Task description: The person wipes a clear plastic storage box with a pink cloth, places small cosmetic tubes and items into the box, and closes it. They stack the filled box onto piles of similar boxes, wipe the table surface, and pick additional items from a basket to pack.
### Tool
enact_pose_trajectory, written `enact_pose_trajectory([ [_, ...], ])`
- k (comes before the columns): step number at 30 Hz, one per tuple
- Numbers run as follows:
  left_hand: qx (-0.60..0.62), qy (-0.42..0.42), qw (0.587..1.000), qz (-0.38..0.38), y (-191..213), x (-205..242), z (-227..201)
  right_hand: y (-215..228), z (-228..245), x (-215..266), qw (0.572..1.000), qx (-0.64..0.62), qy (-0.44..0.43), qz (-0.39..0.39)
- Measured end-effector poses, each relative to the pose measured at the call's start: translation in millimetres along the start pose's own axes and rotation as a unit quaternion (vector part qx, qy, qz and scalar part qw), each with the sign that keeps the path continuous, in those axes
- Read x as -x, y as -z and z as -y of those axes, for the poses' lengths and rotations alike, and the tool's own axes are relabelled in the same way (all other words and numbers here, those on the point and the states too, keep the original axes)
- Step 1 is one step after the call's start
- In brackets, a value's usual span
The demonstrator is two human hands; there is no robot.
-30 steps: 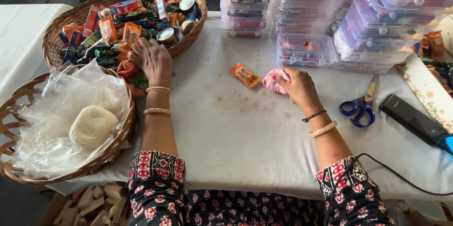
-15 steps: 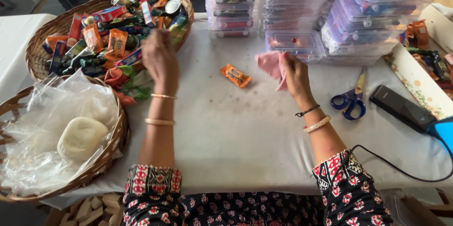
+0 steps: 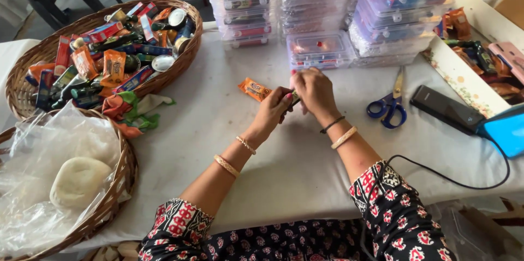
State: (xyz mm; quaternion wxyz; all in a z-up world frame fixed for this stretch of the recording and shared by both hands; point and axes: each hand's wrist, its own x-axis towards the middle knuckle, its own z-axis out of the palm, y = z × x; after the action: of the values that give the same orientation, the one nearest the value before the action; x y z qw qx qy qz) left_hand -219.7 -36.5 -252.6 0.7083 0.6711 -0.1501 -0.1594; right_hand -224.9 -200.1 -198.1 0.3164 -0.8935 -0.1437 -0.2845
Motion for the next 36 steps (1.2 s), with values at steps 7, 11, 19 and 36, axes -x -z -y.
enact_pose_trajectory([
  [7,0.025,-0.067,0.996,0.048,6,5,-10,-14,-52,1,0.849,-0.453,-0.203,-0.183],
  [11,0.065,-0.078,0.995,0.012,18,-3,-4,-39,-29,10,0.852,-0.482,-0.206,0.008],
  [19,0.102,-0.143,0.978,-0.116,43,-5,-20,-43,-16,15,0.951,-0.285,0.038,0.114],
  [36,-0.512,-0.196,0.823,-0.148,62,-8,8,-34,-21,13,0.988,-0.106,-0.065,0.095],
])
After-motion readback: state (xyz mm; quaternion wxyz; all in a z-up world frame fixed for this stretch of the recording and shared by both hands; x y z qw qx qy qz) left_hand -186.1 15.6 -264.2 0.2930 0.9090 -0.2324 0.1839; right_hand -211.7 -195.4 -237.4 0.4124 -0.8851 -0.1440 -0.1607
